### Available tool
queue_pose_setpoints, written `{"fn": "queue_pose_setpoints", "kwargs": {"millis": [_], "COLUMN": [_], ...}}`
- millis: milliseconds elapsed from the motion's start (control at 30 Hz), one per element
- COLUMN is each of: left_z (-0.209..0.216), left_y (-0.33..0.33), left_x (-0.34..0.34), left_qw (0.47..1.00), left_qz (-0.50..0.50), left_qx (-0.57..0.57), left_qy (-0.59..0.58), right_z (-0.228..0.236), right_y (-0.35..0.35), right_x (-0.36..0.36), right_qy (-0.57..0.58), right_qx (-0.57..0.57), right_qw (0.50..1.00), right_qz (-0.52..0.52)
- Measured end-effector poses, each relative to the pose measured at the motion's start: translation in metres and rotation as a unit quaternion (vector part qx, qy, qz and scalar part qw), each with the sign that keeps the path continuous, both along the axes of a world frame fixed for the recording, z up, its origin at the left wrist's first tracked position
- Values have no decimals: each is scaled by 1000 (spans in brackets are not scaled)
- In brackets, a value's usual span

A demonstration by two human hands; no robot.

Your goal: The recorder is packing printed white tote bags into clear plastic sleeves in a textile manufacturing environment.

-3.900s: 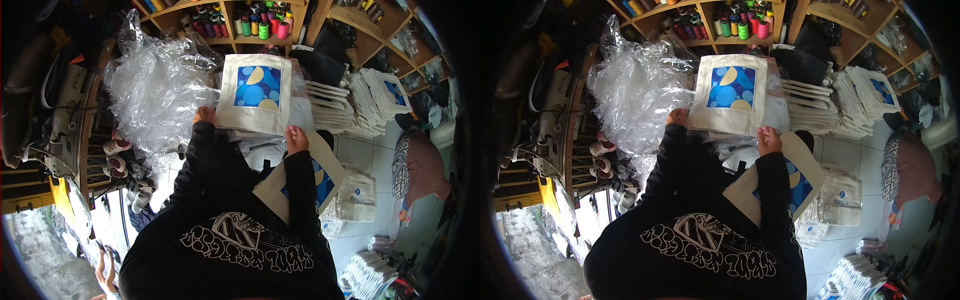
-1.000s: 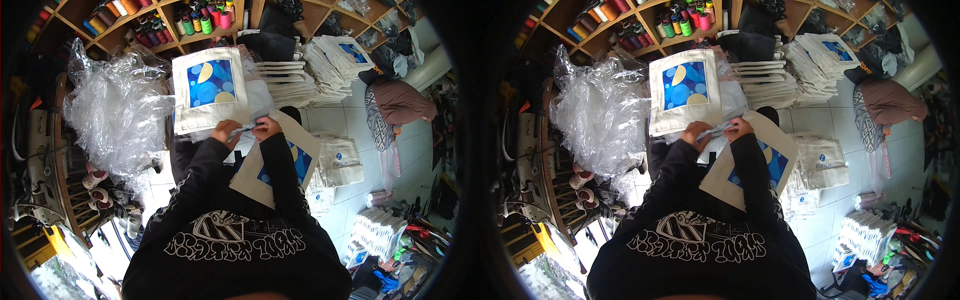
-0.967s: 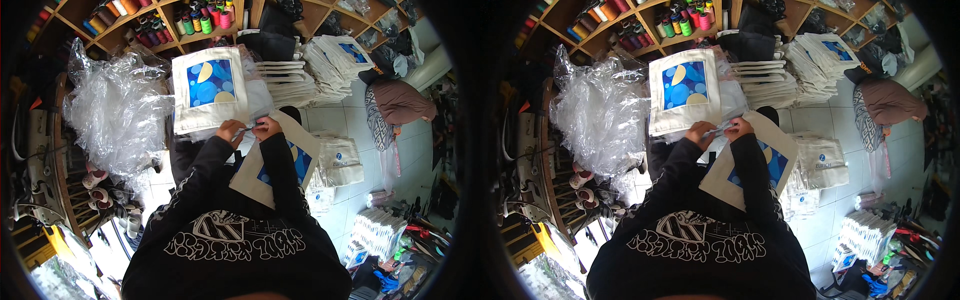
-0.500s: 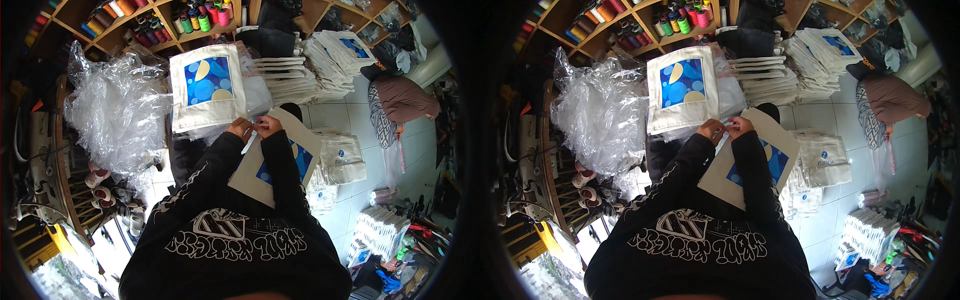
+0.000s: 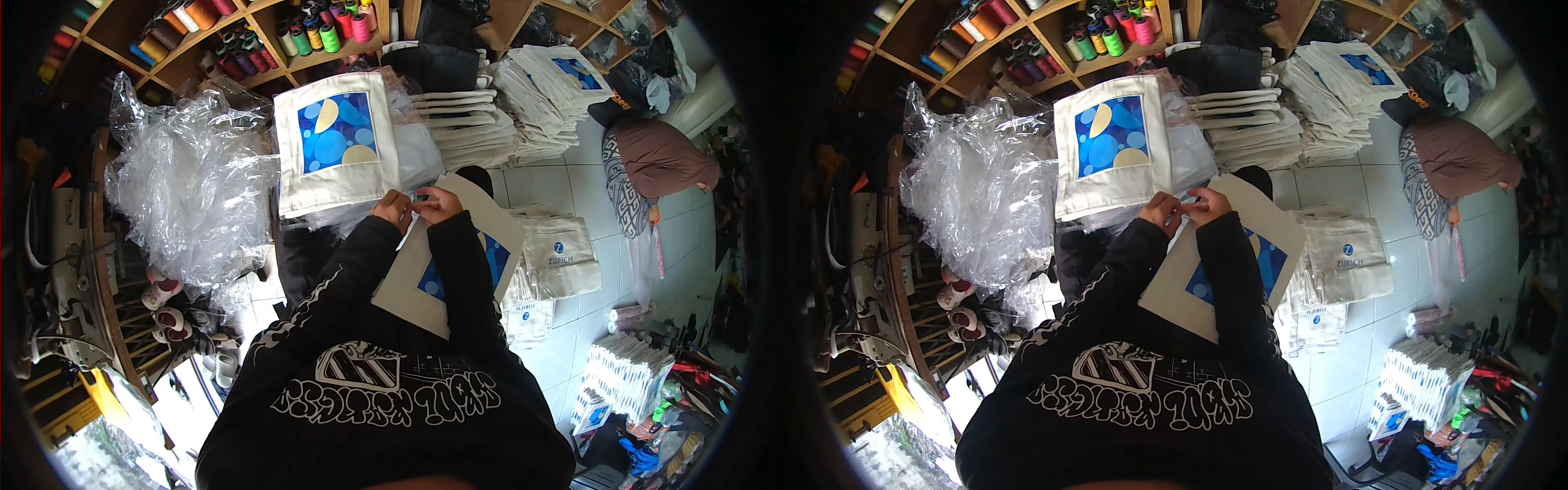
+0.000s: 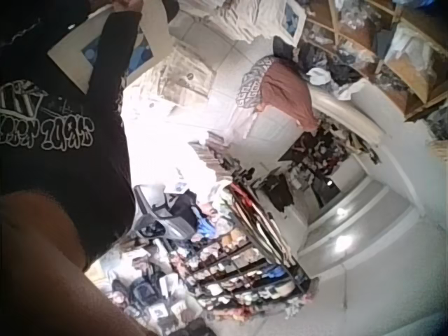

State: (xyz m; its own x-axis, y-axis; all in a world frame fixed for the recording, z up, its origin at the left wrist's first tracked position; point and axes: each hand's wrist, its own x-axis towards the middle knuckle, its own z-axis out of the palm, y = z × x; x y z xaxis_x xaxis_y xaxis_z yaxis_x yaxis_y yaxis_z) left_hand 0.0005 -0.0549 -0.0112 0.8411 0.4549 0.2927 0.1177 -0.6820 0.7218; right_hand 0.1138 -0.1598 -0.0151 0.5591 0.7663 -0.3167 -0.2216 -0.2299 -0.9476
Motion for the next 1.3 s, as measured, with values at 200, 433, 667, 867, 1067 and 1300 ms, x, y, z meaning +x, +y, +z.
{"fn": "queue_pose_setpoints", "kwargs": {"millis": [200, 433, 667, 867, 1067, 1300], "left_z": [-8, -28, -28, -15, -9, -15], "left_y": [-7, -7, -2, 1, 2, 8], "left_x": [7, 12, 7, 0, -4, -15], "left_qw": [999, 992, 994, 996, 995, 998], "left_qz": [37, 72, 69, 22, 9, 59], "left_qx": [19, 88, 55, -4, -57, 15], "left_qy": [-4, -53, -70, -91, -78, -30], "right_z": [12, -2, -9, -21, -16, -17], "right_y": [5, 18, 21, 19, 20, 18], "right_x": [-3, -2, -4, -2, -3, -3], "right_qy": [-6, -16, -83, -65, -43, -25], "right_qx": [-27, -71, -47, -9, -9, 13], "right_qw": [999, 996, 995, 997, 998, 997], "right_qz": [-17, -44, -43, -51, -45, -67]}}
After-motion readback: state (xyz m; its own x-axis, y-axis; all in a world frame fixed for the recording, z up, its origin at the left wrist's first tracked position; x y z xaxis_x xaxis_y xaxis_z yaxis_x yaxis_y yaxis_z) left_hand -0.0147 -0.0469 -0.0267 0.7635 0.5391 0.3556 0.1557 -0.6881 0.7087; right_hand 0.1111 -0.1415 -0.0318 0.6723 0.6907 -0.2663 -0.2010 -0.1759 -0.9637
